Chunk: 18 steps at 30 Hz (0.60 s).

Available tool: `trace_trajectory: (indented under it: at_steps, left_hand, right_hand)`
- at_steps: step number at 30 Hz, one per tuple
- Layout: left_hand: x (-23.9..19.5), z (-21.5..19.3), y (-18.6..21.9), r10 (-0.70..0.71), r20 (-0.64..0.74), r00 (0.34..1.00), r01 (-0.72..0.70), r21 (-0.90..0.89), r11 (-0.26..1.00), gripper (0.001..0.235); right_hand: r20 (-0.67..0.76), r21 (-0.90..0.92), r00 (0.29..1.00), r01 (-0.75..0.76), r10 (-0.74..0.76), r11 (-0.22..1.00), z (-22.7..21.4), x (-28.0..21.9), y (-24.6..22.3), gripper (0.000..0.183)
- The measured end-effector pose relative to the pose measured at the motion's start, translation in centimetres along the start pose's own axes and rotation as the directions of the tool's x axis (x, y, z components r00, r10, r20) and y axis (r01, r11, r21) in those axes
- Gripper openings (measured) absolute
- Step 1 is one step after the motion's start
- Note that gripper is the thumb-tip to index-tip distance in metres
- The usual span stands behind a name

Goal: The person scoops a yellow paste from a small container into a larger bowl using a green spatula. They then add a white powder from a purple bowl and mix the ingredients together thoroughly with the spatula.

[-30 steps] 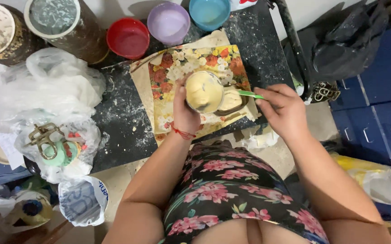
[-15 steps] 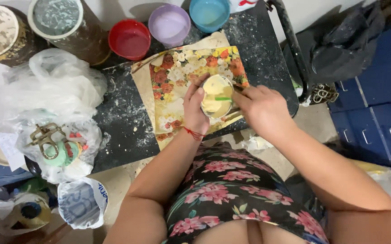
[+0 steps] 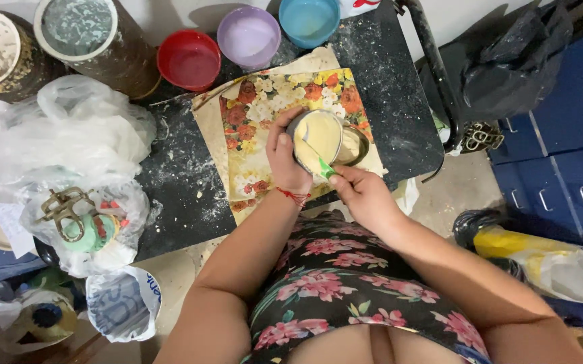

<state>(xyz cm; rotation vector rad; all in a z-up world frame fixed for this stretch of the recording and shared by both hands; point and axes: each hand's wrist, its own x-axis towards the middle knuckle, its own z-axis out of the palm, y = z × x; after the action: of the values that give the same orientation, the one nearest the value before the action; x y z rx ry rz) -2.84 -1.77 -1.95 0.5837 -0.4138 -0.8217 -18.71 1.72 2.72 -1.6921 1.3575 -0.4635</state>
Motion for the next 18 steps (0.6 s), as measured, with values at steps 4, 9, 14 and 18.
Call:
trace_trajectory:
  at_steps: [4,9,14,18]
  left_hand:
    - [0.1,1.1,0.5,0.048,0.032,0.998,-0.049,0.042,0.998,0.061]
    - [1.4,0.2,2.1,-0.257,-0.301,0.919,0.306,0.131,0.943,0.044]
    - [1.8,-2.6,2.3,-0.116,-0.289,0.950,0.102,-0.065,0.993,0.051]
    - [1.9,-4.6,1.5,-0.111,-0.256,0.960,0.098,-0.063,0.993,0.054]
  right_hand:
    - [0.026,0.479,0.999,-0.030,0.020,0.877,-0.9,-0.7,-1.1,0.027]
    - [0.000,0.441,1.000,0.021,-0.023,0.897,-6.2,-0.7,-3.8,0.019]
    - [-0.128,-0.304,0.915,0.331,-0.382,0.893,-8.7,3.4,3.2,0.020]
    - [-0.033,-0.561,0.742,0.541,-0.669,0.627,-8.3,5.1,4.9,0.015]
